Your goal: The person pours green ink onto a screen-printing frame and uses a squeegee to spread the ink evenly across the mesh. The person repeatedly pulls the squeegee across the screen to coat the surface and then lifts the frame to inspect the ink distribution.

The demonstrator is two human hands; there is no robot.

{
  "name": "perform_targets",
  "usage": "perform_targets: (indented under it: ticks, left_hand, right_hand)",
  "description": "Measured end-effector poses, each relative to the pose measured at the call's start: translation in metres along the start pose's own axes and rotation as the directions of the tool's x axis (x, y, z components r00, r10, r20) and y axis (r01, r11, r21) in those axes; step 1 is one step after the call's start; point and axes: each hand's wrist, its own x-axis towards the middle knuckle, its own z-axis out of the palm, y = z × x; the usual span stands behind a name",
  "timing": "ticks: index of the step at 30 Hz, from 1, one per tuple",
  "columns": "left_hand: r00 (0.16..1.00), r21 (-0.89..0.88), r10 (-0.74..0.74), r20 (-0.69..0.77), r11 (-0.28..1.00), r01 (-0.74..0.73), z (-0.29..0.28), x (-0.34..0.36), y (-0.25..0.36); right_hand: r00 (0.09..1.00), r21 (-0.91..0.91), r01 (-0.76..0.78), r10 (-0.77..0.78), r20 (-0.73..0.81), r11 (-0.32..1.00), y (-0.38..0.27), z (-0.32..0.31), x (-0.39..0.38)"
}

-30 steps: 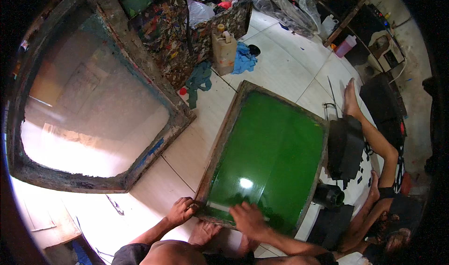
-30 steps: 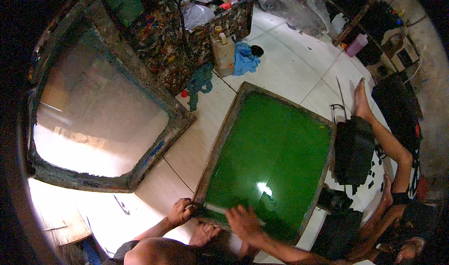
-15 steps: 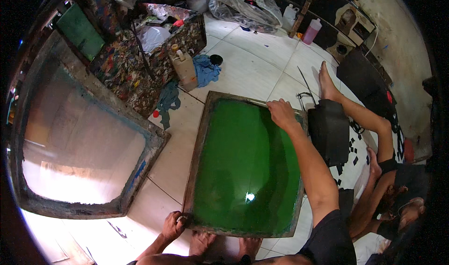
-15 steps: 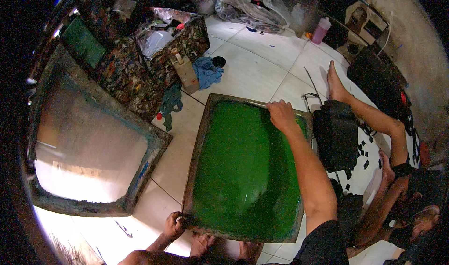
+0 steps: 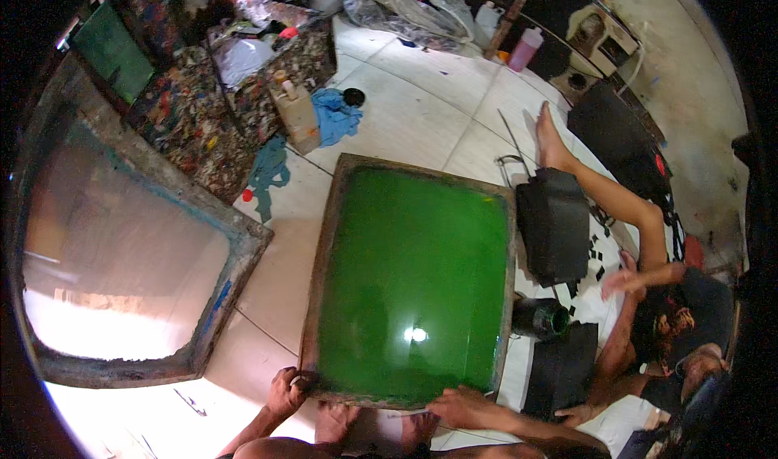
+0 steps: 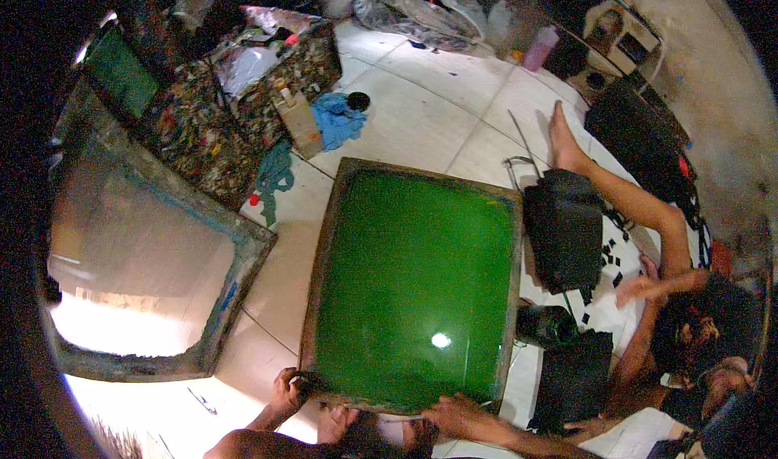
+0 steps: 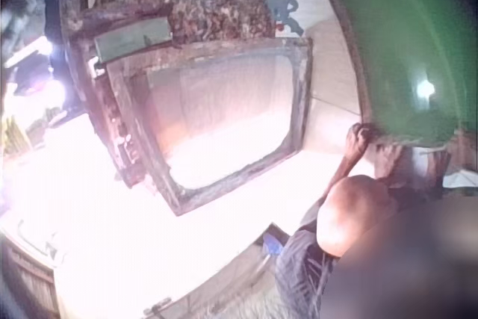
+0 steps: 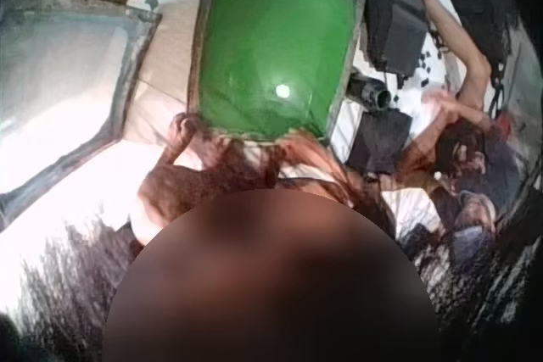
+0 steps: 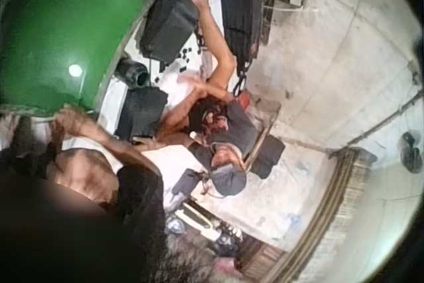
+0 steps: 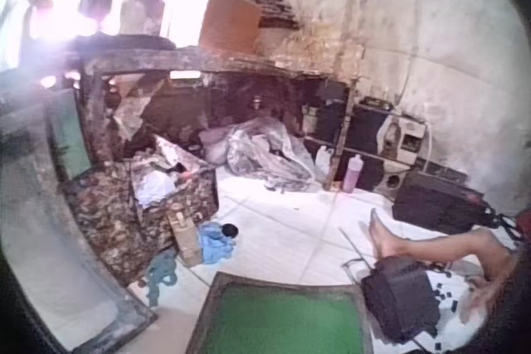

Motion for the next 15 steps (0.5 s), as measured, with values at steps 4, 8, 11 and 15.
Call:
perform_targets:
  ticks: [4,8,11,15]
  left_hand:
    - [0.999,-0.012,0.012,0.046,1.0,-0.012,0.002,0.001,0.0]
    - [0.998,0.044,0.061,-0.006,0.997,-0.06,0.004,0.001,-0.003]
    - [0.996,0.085,0.094,-0.008,0.992,-0.093,0.004,-0.003,-0.005]
    - [0.997,0.016,0.078,0.017,0.997,-0.078,0.008,-0.008,-0.008]
  right_hand:
    - [0.88,0.507,-0.384,0.473,-0.054,0.772,0.075,-0.1,0.059]
    - [0.716,-0.28,-0.281,0.006,-0.698,0.918,0.184,-0.216,0.149]
    - [0.76,-0.312,-0.373,0.095,-0.643,0.874,0.225,-0.233,0.167]
    - [0.802,-0.329,-0.335,0.084,-0.592,0.883,0.212,-0.195,0.144]
